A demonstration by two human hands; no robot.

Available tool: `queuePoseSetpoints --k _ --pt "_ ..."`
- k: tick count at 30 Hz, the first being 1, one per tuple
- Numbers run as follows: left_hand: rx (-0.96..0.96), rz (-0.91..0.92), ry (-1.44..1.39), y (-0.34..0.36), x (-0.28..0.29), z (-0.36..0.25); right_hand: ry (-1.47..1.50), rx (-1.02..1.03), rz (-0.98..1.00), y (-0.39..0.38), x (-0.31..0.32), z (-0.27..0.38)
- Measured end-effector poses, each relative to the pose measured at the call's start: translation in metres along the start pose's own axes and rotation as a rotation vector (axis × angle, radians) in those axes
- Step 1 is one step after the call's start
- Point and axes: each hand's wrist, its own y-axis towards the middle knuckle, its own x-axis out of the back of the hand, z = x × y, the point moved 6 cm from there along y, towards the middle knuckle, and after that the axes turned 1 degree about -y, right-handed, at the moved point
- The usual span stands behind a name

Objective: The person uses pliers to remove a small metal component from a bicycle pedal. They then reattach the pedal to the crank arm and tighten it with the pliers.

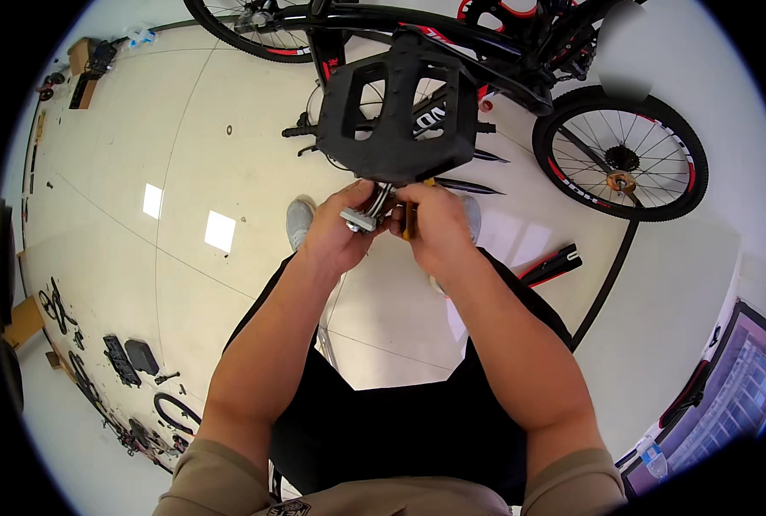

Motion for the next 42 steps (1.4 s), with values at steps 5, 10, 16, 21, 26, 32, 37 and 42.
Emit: queuePoseSetpoints --k 5,10,16,21,26,32,37,42 --pt "-0.072 -0.049 0.009 -0.003 -0.002 0.000 -0.067 0.154 0.034 0.016 -0.003 -0.005" --pt "-0.105 -0.252 -0.035 -0.010 -0.002 -0.010 0.085 0.161 0.034 0.035 -0.001 -0.020" --pt "-0.113 -0.268 -0.075 -0.014 0.003 -0.012 -0.127 0.199 0.047 0.027 -0.012 -0.008" --pt "-0.078 -0.320 -0.151 -0.007 0.011 -0.003 -0.260 0.206 -0.001 0.039 0.010 -0.009" --pt "-0.088 -0.382 -0.165 0.001 0.020 -0.005 -0.745 0.472 0.122 0.045 0.013 0.011" --pt "-0.130 -0.338 -0.192 0.002 0.016 -0.016 -0.509 0.166 -0.048 0.036 0.000 0.018" --pt "-0.115 -0.281 -0.196 0.005 0.019 -0.017 -0.405 0.053 0.014 0.023 -0.017 0.014" --pt "-0.120 -0.232 -0.234 0.002 0.014 -0.021 -0.327 0.091 0.087 0.020 -0.026 0.017"
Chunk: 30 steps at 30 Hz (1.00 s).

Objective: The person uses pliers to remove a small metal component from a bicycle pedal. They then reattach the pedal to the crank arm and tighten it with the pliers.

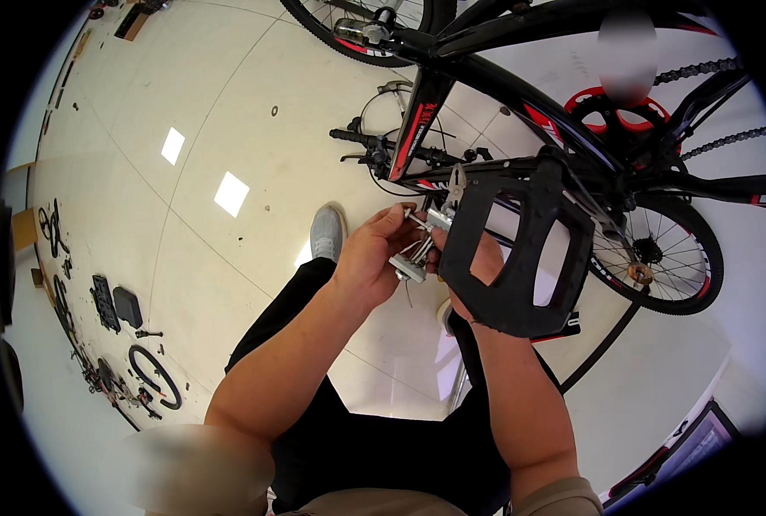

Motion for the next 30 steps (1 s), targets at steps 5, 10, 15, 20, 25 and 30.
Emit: queuePoseSetpoints --k 5,10,15,20,25,30 --pt "0.054 0.119 -0.022 -0.003 -0.007 0.002 -0.049 0.021 0.026 -0.002 -0.002 0.005" --pt "0.029 0.067 -0.035 -0.006 -0.010 0.004 -0.174 0.012 -0.013 0.001 0.008 0.001" --pt "0.033 0.073 -0.044 -0.003 -0.004 0.008 -0.197 0.012 -0.020 0.001 0.008 -0.001" --pt "0.024 0.081 -0.049 -0.004 -0.005 0.008 -0.138 0.007 -0.035 0.000 0.008 0.001" --pt "0.048 0.076 -0.090 -0.004 -0.004 0.007 -0.030 0.004 -0.043 0.001 0.009 -0.003" --pt "0.024 0.087 -0.079 -0.001 -0.002 0.010 -0.052 0.008 -0.032 0.001 0.011 -0.002"
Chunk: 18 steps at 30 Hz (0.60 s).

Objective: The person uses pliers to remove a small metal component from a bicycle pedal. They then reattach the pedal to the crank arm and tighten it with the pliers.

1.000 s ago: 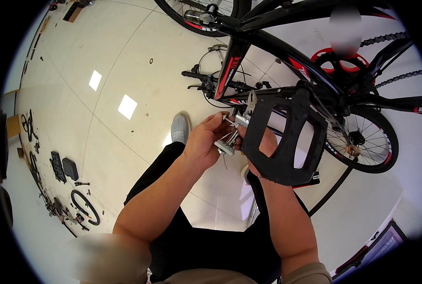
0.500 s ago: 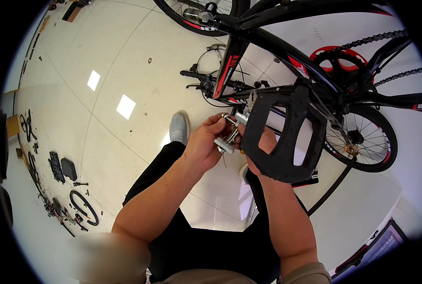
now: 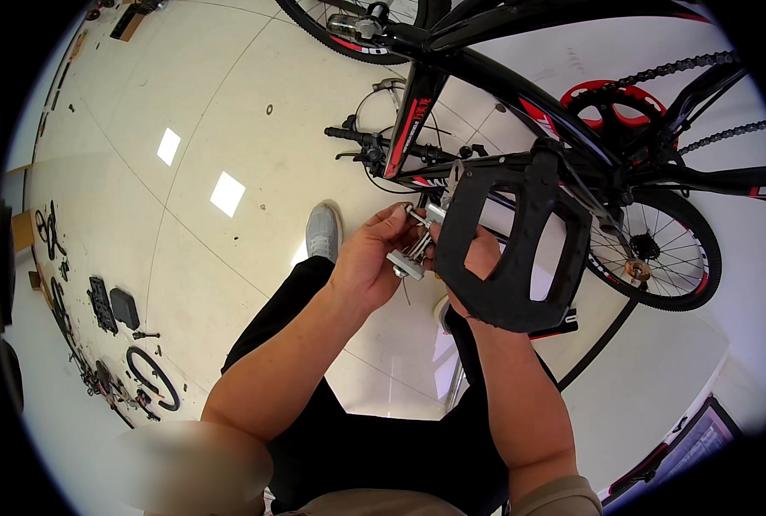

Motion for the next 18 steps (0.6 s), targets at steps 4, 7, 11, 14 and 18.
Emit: queuePoseSetpoints --k 4,7,11,14,18 --pt "0.006 -0.029 0.015 0.000 0.001 0.001 0.026 -0.005 -0.009 -0.001 -0.002 0.001" --pt "0.007 -0.042 0.006 0.000 0.002 0.002 0.008 -0.011 -0.003 -0.001 -0.001 0.000" --pt "-0.002 -0.038 0.028 -0.003 -0.002 0.000 0.017 -0.016 0.021 -0.001 -0.001 0.001" --pt "0.019 -0.030 0.032 -0.007 -0.007 -0.002 -0.009 -0.022 0.008 -0.001 0.001 -0.001" --pt "0.022 -0.020 0.036 -0.005 -0.002 -0.001 -0.122 0.007 0.003 -0.003 0.000 0.002"
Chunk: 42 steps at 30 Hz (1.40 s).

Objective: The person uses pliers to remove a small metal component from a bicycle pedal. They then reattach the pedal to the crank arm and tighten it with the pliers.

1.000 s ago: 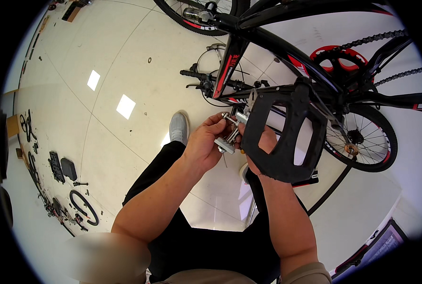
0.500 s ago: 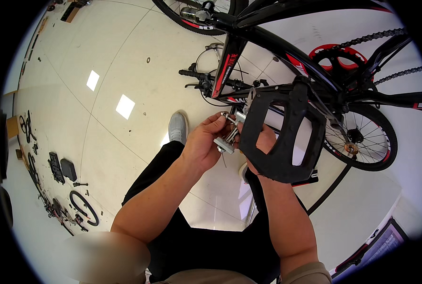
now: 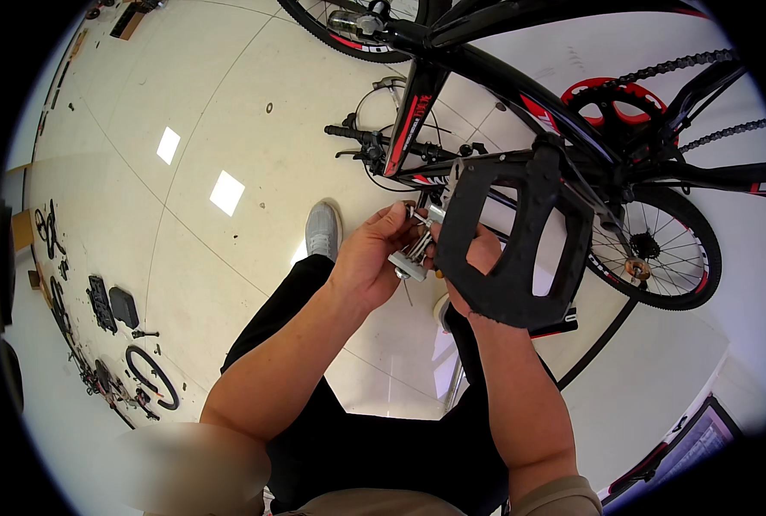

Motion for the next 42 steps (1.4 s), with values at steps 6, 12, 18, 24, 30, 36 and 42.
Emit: queuePoseSetpoints --k 6,12,18,24,30,36,42 --pt "-0.027 -0.024 0.004 0.001 0.002 0.002 0.105 -0.008 -0.001 0.002 0.001 -0.004" --pt "-0.010 -0.023 -0.044 -0.003 -0.003 0.001 -0.152 0.181 0.033 0.006 0.010 -0.003" --pt "-0.008 0.001 -0.008 -0.002 -0.001 0.000 -0.248 0.267 0.108 0.007 0.009 -0.002" --pt "0.028 0.033 -0.061 -0.008 -0.010 -0.001 -0.145 0.213 0.111 0.004 0.008 0.000" --pt "0.006 0.008 -0.020 -0.006 -0.004 0.000 0.125 0.020 0.021 0.002 0.005 -0.004" --pt "0.019 0.011 -0.075 -0.005 -0.004 0.003 0.068 0.019 0.011 0.000 0.006 -0.001" --pt "0.002 0.009 -0.022 -0.002 -0.001 0.003 -0.034 0.091 0.039 -0.001 0.005 0.003"
